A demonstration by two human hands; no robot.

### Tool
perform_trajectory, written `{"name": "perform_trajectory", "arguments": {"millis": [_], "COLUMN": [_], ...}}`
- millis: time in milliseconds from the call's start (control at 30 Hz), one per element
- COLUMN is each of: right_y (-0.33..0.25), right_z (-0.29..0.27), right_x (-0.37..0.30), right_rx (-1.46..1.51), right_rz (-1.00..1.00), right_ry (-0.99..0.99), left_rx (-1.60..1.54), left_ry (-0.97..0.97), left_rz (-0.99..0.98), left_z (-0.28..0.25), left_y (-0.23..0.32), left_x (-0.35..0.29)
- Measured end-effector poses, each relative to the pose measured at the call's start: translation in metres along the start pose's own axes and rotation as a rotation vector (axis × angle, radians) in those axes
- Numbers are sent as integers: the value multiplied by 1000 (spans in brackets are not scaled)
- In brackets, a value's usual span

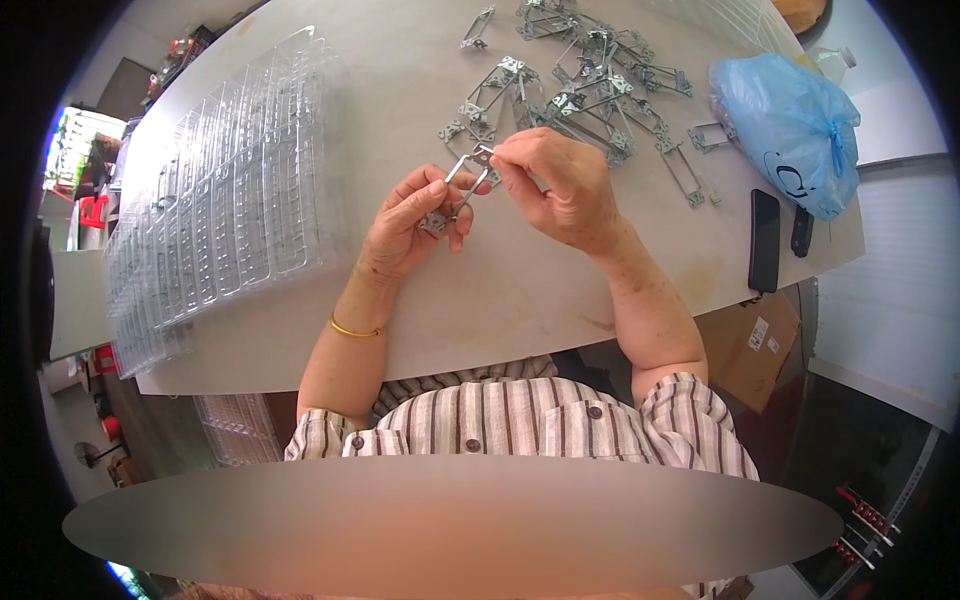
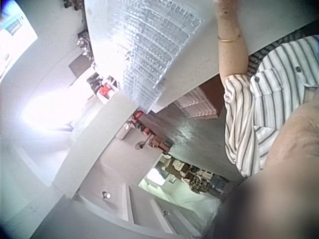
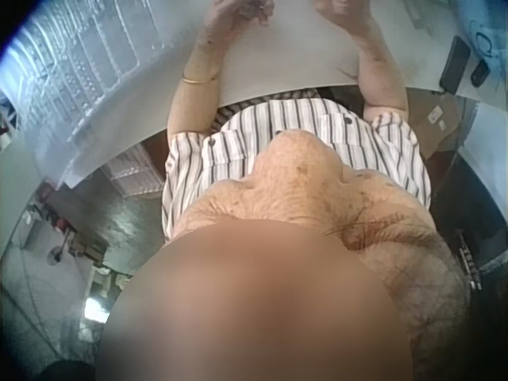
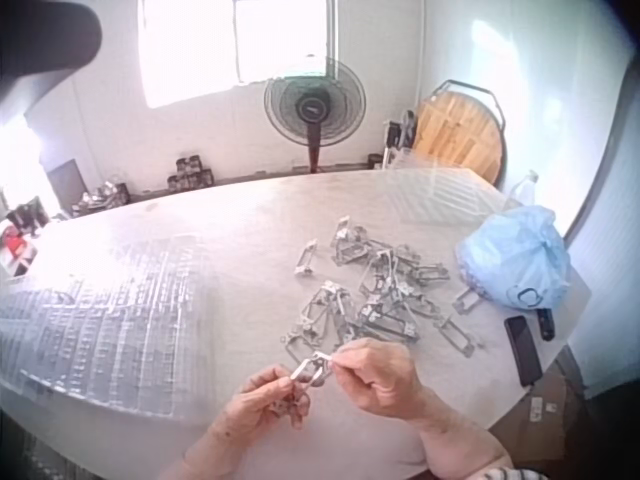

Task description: Assembling small metal bracket components and placing them into a plastic tray.

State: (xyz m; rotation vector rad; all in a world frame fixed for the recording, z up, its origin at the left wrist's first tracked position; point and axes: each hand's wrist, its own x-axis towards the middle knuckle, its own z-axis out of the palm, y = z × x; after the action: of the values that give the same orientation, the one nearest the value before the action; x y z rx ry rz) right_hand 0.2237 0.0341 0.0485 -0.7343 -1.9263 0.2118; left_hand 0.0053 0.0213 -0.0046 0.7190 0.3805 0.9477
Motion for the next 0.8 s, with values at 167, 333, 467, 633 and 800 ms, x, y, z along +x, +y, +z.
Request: {"name": "perform_trajectory", "arguments": {"millis": [167, 333, 467, 633, 800], "right_y": [0, -1, -1, -8, -18], "right_z": [1, 2, 3, 9, 5], "right_x": [0, -2, -7, -11, -2], "right_rx": [-3, -13, -5, 129, 267], "right_rz": [-3, 50, 193, 446, 623], "right_ry": [-2, -27, -68, -86, -176], "left_rx": [-1, 61, 151, 212, 324], "left_ry": [-13, -20, 18, 29, 15], "left_rz": [14, 57, 78, 88, 77], "left_z": [-1, -3, -1, 0, -4], "left_y": [-1, -3, -4, -2, -5], "left_x": [0, 0, 1, 0, 0]}}
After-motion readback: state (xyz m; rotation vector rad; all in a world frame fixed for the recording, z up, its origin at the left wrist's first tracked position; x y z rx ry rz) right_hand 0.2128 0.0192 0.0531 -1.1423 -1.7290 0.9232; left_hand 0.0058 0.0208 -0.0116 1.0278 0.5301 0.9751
